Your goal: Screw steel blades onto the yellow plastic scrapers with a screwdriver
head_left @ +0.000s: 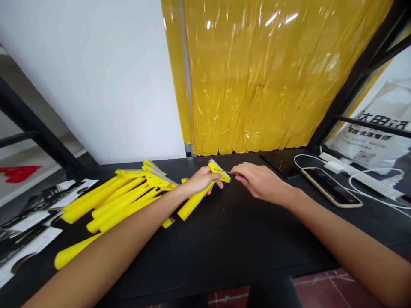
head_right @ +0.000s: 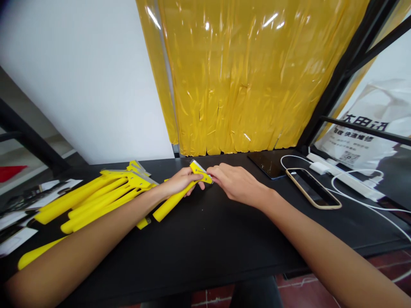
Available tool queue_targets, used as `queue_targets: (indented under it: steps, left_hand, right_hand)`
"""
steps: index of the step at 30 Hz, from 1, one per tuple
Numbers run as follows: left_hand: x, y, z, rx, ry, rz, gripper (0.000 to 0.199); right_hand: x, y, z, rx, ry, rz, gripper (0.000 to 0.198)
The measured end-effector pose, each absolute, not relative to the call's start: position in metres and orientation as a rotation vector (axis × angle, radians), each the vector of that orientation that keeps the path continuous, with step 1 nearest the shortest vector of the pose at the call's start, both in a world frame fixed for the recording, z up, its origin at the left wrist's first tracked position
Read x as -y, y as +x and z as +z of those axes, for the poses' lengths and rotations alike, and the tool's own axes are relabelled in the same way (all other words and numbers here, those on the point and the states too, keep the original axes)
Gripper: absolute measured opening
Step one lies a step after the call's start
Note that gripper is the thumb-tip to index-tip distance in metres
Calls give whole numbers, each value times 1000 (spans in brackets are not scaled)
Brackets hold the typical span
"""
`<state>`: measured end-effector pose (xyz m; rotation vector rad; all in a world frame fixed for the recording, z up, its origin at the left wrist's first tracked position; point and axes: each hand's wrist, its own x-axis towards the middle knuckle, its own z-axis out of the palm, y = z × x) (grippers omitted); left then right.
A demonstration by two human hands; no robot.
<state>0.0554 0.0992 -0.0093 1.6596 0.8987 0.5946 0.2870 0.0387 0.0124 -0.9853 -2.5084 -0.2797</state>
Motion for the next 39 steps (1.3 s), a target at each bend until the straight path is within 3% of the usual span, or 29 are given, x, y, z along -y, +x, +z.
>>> queue_targets:
  steps: [14, 16, 21, 25, 32, 39]
  left_hand:
    - [-102, 49, -1, -904, 1396, 527, 27]
    - [-104, 49, 0, -898, 1373, 528, 29]
    - [-107, 48, 0, -859, 1309, 539, 22]
    - [-110, 49, -3, -838, 1257, 531, 22]
    - [-116, 48, -8, -821, 1212, 546, 26]
    - [-108, 44, -2, -848, 1304, 386, 35]
  right_hand:
    - [-53, 262, 60, 2526, -947, -245, 23]
    - [-63, 247, 56, 2283, -885, -59, 23]
    - [-83, 197, 44, 1350, -564, 886, 19]
    - [-89, 167, 52, 1029, -492, 1046, 36]
    - [-111, 159, 61, 1065, -516, 1164, 49]
    - [-119, 191, 74, 1646, -382, 1673, 45]
